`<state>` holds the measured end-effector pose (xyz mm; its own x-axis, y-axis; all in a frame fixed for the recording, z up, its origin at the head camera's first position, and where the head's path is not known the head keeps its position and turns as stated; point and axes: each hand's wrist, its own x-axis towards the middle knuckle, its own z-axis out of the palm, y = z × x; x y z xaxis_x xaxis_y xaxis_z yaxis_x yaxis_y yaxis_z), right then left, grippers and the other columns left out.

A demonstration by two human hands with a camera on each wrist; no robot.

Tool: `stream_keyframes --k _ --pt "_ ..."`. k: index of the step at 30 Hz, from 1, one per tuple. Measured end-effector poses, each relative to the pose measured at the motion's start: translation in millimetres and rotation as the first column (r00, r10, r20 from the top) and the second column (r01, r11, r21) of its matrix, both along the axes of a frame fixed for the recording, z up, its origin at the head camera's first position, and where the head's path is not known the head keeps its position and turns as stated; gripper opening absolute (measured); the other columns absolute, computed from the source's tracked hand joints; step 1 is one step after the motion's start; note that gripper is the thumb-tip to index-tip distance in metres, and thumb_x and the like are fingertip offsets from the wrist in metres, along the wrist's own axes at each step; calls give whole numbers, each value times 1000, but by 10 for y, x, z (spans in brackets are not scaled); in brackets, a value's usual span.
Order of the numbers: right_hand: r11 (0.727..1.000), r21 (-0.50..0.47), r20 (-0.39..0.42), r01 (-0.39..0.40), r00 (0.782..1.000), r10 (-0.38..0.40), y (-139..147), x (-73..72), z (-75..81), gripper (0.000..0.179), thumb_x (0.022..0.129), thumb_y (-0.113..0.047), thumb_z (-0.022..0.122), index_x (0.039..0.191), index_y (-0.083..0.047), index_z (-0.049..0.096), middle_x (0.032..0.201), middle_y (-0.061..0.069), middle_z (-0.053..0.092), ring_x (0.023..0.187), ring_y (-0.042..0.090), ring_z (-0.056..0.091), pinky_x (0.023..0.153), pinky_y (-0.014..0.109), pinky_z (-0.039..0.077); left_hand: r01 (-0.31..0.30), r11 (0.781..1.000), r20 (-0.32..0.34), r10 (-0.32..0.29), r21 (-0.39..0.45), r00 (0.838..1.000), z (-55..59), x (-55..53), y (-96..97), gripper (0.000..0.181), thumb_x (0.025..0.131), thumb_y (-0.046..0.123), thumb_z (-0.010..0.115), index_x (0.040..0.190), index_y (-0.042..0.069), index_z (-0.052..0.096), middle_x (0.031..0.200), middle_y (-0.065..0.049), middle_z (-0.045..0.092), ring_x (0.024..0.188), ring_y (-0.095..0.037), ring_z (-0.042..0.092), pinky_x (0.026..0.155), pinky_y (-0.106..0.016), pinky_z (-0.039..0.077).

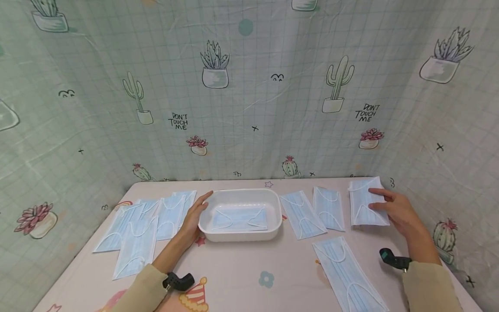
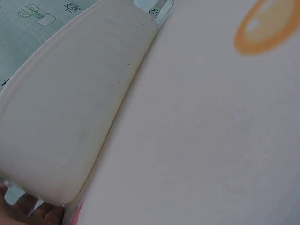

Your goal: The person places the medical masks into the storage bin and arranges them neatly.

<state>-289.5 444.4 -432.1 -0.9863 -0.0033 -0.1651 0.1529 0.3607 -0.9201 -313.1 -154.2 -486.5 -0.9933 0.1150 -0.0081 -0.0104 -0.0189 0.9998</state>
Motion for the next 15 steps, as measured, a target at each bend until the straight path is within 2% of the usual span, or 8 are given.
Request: stream_keyframes --k 3,5,7,8,10,11,15 --pt "1000 20 -1 -1 1000 1 -15 0 31 67 102 -23 66 161 -32 36 170 20 -19 158 48 -7 126 61 7 0 1000 1 0 6 1000 1 -2 1 47 111 26 33 157 30 42 169 -2 31 158 -30 26 129 -57 17" --pt "998 58 -5 -3 1000 3 -32 -1 51 67 102 -27 66 161 -31 35 171 21 -15 156 47 2 128 44 26 2 1000 2 -2 11 1000 1 -3 1 47 111 25 33 157 30 42 169 -2 31 159 -30 25 129 -56 17" --pt "996 88 -9 0 1000 1 -54 -2 68 68 101 -30 67 162 -28 35 171 24 -11 152 47 11 115 24 44 5 1000 2 -5 14 1000 0 -2 0 47 111 25 33 157 30 42 170 -2 31 159 -30 25 129 -56 16" --pt "996 93 -15 -1 1000 3 -65 -2 75 69 101 -31 67 162 -26 36 171 25 -10 150 48 14 105 15 48 5 1000 3 -5 16 1000 0 -2 0 47 111 25 33 157 30 43 170 -2 31 159 -30 25 129 -56 16" --pt "995 98 -20 1 1000 1 -88 -2 93 70 100 -31 68 162 -23 36 171 27 -8 147 49 17 84 3 47 6 1000 3 -6 14 1000 -3 -3 0 47 111 25 33 157 31 43 170 -2 31 159 -30 25 129 -56 16" --pt "996 93 -22 2 1000 0 -98 -4 102 70 100 -31 68 162 -22 36 171 28 -7 146 51 18 80 2 46 6 1000 3 -6 13 1000 -4 -4 0 47 111 25 33 157 31 43 170 -2 31 159 -30 25 129 -56 16" --pt "995 101 -17 4 1000 -2 -133 -4 150 69 100 -31 69 161 -24 37 170 30 -6 143 51 23 78 3 47 9 1000 -1 -9 9 1000 -4 -8 -1 47 111 26 33 158 29 42 170 -2 31 159 -30 25 129 -57 16"
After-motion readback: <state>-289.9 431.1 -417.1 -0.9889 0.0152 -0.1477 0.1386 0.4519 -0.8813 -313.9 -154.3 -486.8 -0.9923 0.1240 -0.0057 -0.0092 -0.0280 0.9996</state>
